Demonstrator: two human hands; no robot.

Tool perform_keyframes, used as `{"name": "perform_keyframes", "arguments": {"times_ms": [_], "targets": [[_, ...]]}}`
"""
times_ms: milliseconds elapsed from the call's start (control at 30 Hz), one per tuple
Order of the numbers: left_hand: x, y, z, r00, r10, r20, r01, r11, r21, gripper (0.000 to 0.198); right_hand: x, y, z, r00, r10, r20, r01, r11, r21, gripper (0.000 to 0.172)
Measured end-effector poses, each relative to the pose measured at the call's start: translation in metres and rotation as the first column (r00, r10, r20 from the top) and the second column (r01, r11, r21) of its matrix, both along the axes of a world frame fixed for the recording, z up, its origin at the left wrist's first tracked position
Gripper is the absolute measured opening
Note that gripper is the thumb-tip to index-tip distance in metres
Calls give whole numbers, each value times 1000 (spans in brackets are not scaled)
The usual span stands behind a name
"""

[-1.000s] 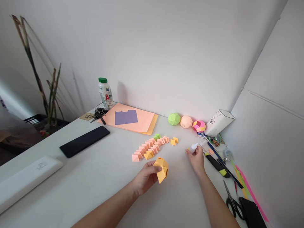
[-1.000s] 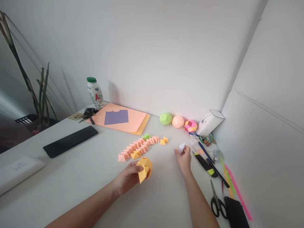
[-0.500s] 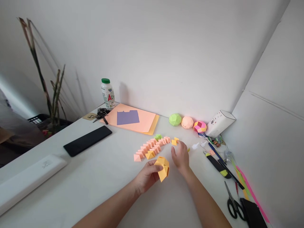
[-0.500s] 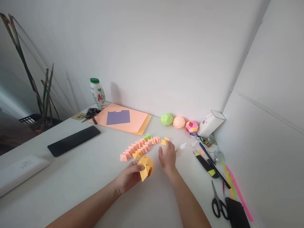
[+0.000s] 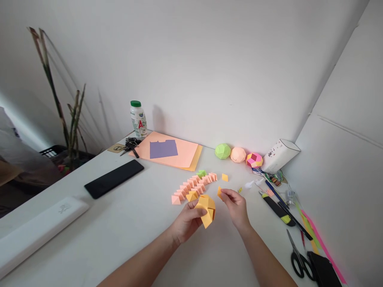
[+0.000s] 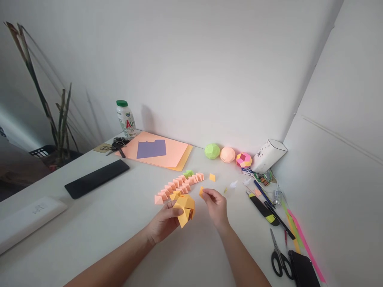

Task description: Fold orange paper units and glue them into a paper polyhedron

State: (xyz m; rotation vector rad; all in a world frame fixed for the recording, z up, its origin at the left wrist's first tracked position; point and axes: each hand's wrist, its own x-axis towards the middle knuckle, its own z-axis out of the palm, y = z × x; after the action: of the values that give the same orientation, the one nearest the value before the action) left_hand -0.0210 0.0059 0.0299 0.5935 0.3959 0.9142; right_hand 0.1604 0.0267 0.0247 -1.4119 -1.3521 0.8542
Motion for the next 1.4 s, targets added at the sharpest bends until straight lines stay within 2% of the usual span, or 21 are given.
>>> {"name": "perform_keyframes", "arguments": {"times_ms": [33,167,333,433,667,1400], "targets": [[0,0,0,1000,-2,-3,2,1000,0,8,2,-10,3,996,-4,-86,3,1000,-20,23],[1,-2,1,1000,-15,-9,15,1000,14,6,6,-36,12,952,85,-294,-124,985,-118,21],[1,-3,3,999,-39,-34,40,998,42,10,1,-42,15,890,251,-380,-323,936,-139,18],[0,-2,3,999,-32,-39,34,998,48,11,0,-41,15,857,298,-421,-368,925,-93,14],[1,-2,0,999,-33,-23,33,999,20,8,1,-40,15,846,356,-397,-389,921,-3,5],[1,-1,-4,999,-33,6,33,999,-5,6,1,-40,23,876,373,-307,-401,915,-34,5]]}}
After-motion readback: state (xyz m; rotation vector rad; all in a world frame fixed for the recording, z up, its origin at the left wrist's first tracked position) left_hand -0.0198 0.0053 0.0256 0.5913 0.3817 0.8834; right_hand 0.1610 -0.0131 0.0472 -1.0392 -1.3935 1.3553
